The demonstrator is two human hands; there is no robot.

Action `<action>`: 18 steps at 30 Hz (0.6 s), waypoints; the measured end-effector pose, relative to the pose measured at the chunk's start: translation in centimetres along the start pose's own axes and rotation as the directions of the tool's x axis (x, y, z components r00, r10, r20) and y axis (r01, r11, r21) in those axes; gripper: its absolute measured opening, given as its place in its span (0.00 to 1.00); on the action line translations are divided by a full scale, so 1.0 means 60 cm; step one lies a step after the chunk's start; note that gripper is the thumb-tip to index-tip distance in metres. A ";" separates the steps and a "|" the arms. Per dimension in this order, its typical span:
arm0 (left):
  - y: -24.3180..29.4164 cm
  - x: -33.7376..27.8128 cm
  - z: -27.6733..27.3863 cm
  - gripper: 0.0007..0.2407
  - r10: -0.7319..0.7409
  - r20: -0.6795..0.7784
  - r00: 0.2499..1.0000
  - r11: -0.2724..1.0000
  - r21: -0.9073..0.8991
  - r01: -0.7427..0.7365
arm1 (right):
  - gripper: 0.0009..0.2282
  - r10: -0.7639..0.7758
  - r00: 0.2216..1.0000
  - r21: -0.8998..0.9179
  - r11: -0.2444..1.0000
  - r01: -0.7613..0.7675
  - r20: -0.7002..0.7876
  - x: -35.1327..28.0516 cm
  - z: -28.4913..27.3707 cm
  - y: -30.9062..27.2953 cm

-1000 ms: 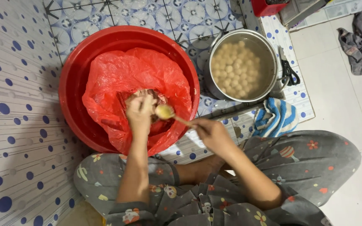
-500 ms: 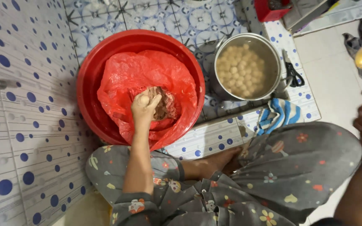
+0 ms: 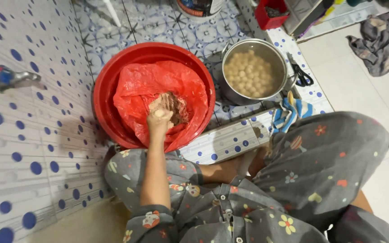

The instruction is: Shaping meatballs by squeezing meat mixture through the hand and scooping it into a pot using a spoon

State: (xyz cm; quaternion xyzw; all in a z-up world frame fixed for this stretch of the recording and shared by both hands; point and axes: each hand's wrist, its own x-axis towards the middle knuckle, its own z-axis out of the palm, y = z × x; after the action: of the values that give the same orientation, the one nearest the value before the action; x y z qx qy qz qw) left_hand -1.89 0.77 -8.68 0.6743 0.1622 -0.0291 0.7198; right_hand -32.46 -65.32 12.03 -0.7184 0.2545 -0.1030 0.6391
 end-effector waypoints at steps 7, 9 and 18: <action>0.069 -0.066 -0.014 0.26 0.275 0.037 0.961 0.960 0.038 -0.276 | 0.15 -0.004 0.997 0.060 0.998 -0.001 0.078 -0.131 0.081 0.012; -0.005 -0.026 -0.017 0.14 0.243 0.050 0.969 0.969 -0.060 -0.240 | 0.15 0.002 0.994 0.070 0.997 -0.009 0.107 -0.165 0.107 0.004; 0.096 -0.105 -0.059 0.13 -0.030 0.127 0.991 0.973 -0.223 0.058 | 0.13 0.048 0.967 0.090 0.993 -0.072 0.251 -0.217 0.206 0.048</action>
State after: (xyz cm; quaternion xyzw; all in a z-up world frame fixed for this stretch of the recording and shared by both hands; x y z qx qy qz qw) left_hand -7.05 3.65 -1.56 0.5814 0.1347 -0.0678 0.7996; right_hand -38.34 -48.30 9.51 -0.6853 0.1888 -0.0051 0.7034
